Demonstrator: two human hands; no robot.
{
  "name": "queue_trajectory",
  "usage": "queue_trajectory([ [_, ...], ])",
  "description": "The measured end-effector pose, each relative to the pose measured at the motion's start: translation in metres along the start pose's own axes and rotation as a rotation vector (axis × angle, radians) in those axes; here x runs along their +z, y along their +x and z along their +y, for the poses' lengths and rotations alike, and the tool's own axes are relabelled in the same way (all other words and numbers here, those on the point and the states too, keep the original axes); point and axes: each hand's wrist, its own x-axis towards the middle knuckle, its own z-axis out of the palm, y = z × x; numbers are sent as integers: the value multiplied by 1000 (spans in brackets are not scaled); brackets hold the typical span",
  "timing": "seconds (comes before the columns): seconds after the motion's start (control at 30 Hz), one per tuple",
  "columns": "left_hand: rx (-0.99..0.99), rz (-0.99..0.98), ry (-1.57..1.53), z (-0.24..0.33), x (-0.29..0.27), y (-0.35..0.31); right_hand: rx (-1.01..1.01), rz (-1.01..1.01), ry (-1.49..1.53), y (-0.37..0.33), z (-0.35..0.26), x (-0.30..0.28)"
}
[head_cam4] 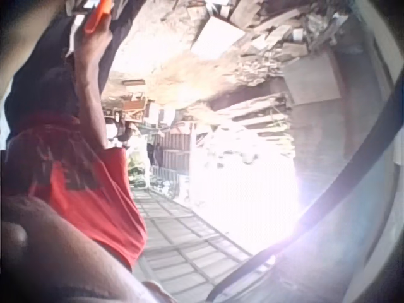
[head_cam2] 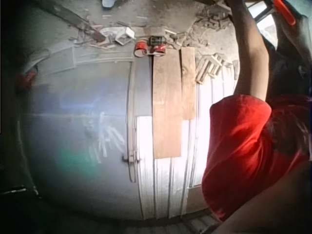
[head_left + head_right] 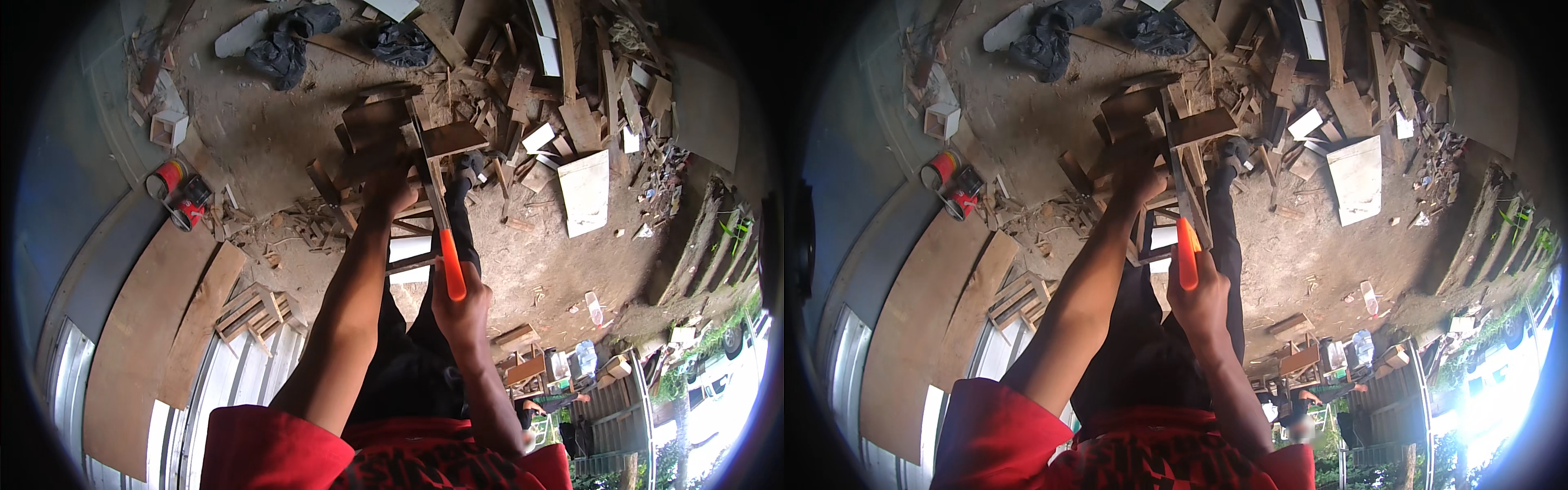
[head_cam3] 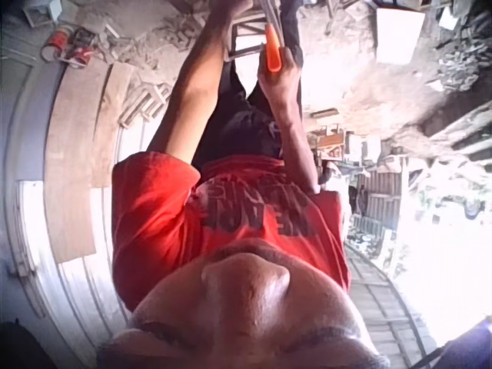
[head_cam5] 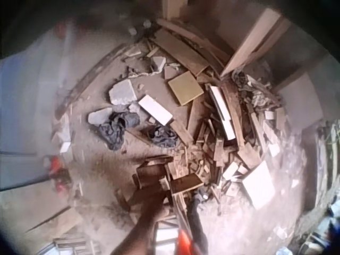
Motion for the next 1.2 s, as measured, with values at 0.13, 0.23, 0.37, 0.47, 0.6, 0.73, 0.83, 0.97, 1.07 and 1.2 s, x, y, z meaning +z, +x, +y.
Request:
queue_trajectory([
  [0.13,71,50,108,-2,0,0,-22,-14,-1,-44,0,-14],
  [0.23,105,98,51,-3,3,-6,-60,43,-9,-36,-3,-3],
  [0.37,-38,-50,40,18,-19,0,-25,-14,-35,-24,-4,-8],
  [0.47,84,49,142,2,-8,-1,-174,36,-1,-51,3,-20],
  [0.6,-27,-60,67,17,-23,-4,-19,16,32,-1,-2,4],
  [0.73,-10,-17,148,3,-6,-2,-146,32,21,-37,6,-13],
  [0.83,-107,-92,51,17,-17,-4,-31,-54,-19,-21,8,-9],
  [0.97,-142,-95,33,14,-9,0,-8,-64,5,-10,9,-3],
  [1.07,-75,-45,141,16,-15,21,-164,1,-13,-43,12,-15],
  [1.2,-108,-97,50,11,-10,4,-9,5,-23,-3,8,4],
])
